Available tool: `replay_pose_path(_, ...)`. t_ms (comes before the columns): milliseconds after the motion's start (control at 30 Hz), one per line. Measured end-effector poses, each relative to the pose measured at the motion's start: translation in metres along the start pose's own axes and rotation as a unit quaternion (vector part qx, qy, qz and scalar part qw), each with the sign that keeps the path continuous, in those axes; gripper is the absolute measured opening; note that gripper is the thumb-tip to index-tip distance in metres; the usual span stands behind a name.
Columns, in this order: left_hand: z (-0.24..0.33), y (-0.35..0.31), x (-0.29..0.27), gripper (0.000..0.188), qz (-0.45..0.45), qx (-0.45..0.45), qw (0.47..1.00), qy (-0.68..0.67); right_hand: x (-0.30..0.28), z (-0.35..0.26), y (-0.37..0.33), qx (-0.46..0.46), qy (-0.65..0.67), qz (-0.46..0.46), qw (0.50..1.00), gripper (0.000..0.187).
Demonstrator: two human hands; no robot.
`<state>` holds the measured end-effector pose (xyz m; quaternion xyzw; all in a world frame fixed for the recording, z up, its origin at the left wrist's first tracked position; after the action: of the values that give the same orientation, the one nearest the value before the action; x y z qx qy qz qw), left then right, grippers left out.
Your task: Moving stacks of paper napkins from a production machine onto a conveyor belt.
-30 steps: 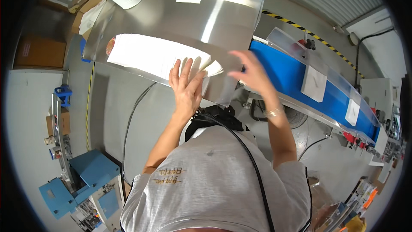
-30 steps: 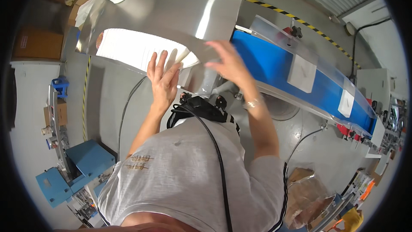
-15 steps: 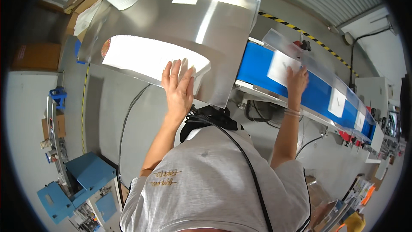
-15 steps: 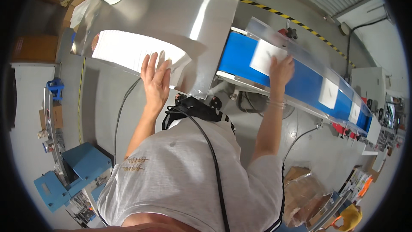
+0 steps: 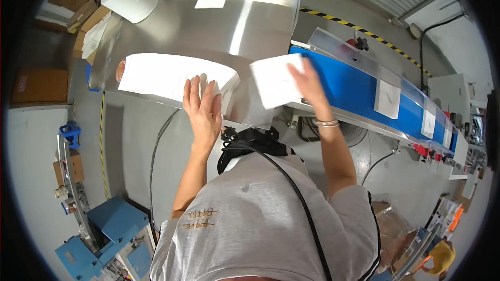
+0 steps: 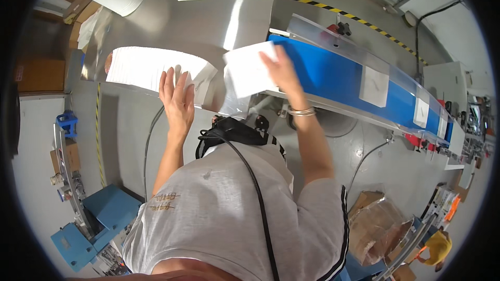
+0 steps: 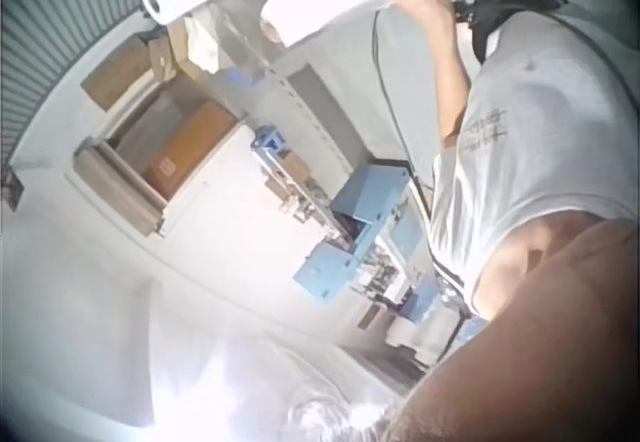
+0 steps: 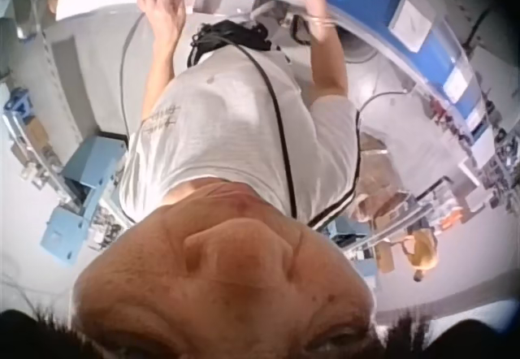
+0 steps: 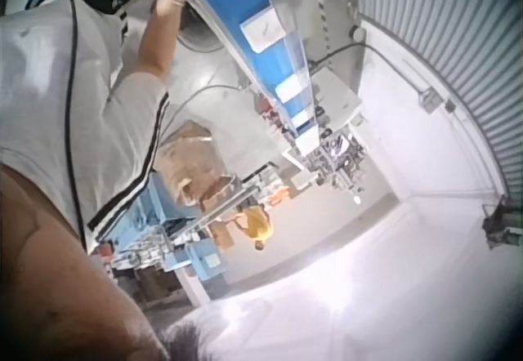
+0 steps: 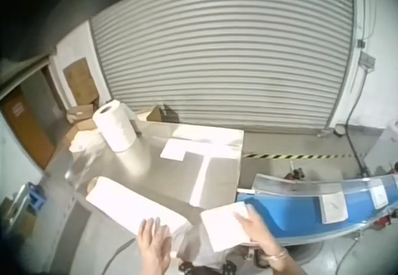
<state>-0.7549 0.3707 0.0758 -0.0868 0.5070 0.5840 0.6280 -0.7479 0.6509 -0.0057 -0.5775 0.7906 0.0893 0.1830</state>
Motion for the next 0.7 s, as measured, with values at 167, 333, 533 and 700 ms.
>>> replay_pose_path(167, 0.004, 0.000, 0.001, 0.030, 0.024, 0.016, 1.000, -0.010, -0.124, 0.100, -0.006, 0.181, -0.202, 0.241, 0.932, 0.055)
replay_pose_path(333, 0.010, 0.002, 0.000, 0.030, 0.024, 0.036, 0.999, -0.026, -0.103, 0.016, -0.025, -0.048, -0.478, 0.271, 0.834, 0.059)
replay_pose_path(533, 0.011, 0.005, 0.002, 0.024, -0.004, 0.051, 0.998, -0.036, 0.072, -0.080, -0.016, -0.236, -0.149, -0.137, 0.950, 0.049)
replay_pose_path(700, -0.004, 0.009, -0.007, 0.033, 0.024, -0.010, 0.999, -0.039, 0.055, -0.027, 0.003, -0.079, -0.014, -0.105, 0.991, 0.026)
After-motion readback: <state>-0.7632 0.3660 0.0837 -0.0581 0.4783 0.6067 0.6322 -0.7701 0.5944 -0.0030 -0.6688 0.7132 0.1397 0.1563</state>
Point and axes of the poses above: each hand's wrist, its own y-axis towards the middle knuckle, its own x-axis out of the palm, z = x × y, the point moved 7 cm from there along y, towards the middle knuckle, and after that the axes turned 7 degrees about -y, right-handed, at the moved point
